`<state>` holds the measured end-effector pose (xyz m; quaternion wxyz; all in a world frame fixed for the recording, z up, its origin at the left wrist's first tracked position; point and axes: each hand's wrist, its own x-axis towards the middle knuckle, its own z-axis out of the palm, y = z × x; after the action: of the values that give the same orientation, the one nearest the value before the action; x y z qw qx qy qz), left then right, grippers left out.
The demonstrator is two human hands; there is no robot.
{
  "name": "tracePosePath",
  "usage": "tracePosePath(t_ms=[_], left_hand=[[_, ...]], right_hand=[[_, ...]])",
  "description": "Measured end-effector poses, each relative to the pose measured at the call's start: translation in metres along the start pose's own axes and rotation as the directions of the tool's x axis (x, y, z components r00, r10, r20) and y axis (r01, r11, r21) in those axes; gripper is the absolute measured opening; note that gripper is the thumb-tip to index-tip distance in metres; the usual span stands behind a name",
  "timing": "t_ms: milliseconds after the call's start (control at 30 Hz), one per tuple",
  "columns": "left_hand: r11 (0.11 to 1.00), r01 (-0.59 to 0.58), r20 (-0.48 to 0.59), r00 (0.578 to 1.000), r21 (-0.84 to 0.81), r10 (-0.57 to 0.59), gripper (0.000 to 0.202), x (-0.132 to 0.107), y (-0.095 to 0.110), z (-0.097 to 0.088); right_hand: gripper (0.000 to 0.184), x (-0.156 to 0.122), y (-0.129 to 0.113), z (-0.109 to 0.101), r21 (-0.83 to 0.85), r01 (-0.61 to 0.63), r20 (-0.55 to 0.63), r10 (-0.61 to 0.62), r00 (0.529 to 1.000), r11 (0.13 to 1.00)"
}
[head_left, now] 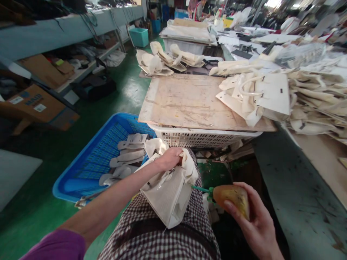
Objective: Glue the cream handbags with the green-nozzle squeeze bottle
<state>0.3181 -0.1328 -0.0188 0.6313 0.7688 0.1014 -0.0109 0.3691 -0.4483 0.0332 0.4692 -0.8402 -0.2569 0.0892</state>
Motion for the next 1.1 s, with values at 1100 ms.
tracePosePath(t_ms=[1100], left_hand=[[0.995, 0.096, -0.01, 0.995, 0.003, -0.096, 0.013, 0.006, -0.003, 0.003]], right_hand=[[0.04, -0.011, 0.006, -0.006, 0.011, 0.124, 0.102, -0.124, 0.987, 0.992]])
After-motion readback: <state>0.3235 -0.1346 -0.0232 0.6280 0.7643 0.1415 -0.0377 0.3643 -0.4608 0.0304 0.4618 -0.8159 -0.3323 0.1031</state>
